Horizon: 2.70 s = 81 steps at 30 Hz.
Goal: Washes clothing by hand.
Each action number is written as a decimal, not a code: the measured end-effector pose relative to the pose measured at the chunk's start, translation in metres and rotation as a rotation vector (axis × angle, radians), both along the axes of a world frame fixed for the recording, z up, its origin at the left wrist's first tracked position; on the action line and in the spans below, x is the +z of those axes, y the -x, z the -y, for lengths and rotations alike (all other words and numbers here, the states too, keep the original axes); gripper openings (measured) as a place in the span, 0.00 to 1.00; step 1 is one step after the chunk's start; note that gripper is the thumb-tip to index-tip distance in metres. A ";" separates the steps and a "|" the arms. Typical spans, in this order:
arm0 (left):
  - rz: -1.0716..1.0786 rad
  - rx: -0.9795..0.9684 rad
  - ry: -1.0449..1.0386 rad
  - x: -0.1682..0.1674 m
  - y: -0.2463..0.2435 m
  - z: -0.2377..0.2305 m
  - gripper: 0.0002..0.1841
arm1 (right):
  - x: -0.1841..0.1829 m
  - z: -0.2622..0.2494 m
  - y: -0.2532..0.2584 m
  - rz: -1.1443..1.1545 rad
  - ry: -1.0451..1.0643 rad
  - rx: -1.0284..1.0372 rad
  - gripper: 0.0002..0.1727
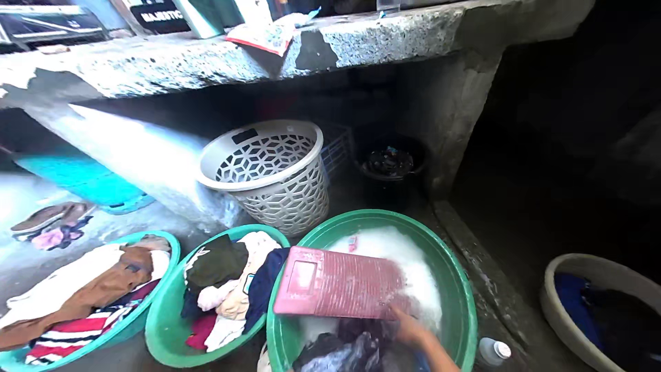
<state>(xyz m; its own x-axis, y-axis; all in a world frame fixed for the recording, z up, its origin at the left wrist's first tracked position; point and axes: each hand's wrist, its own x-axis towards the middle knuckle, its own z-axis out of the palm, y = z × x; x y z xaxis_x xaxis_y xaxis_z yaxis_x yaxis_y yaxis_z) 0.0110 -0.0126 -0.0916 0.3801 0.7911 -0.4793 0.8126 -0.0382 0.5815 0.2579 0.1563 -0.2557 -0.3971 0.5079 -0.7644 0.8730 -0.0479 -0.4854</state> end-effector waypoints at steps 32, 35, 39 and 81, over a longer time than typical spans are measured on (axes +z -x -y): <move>0.180 1.088 -0.285 -0.125 0.100 -0.121 0.24 | 0.031 -0.052 0.077 -0.032 -0.416 -0.701 0.39; 0.227 1.128 -0.290 -0.126 0.100 -0.117 0.25 | 0.072 -0.018 0.208 -0.327 -0.317 -0.468 0.34; 0.294 1.305 -0.325 -0.118 0.127 -0.111 0.26 | 0.030 -0.047 0.222 -0.169 -0.311 -0.454 0.32; 0.240 1.204 -0.266 -0.099 0.147 -0.129 0.21 | -0.035 -0.085 0.036 0.138 -0.352 -0.729 0.41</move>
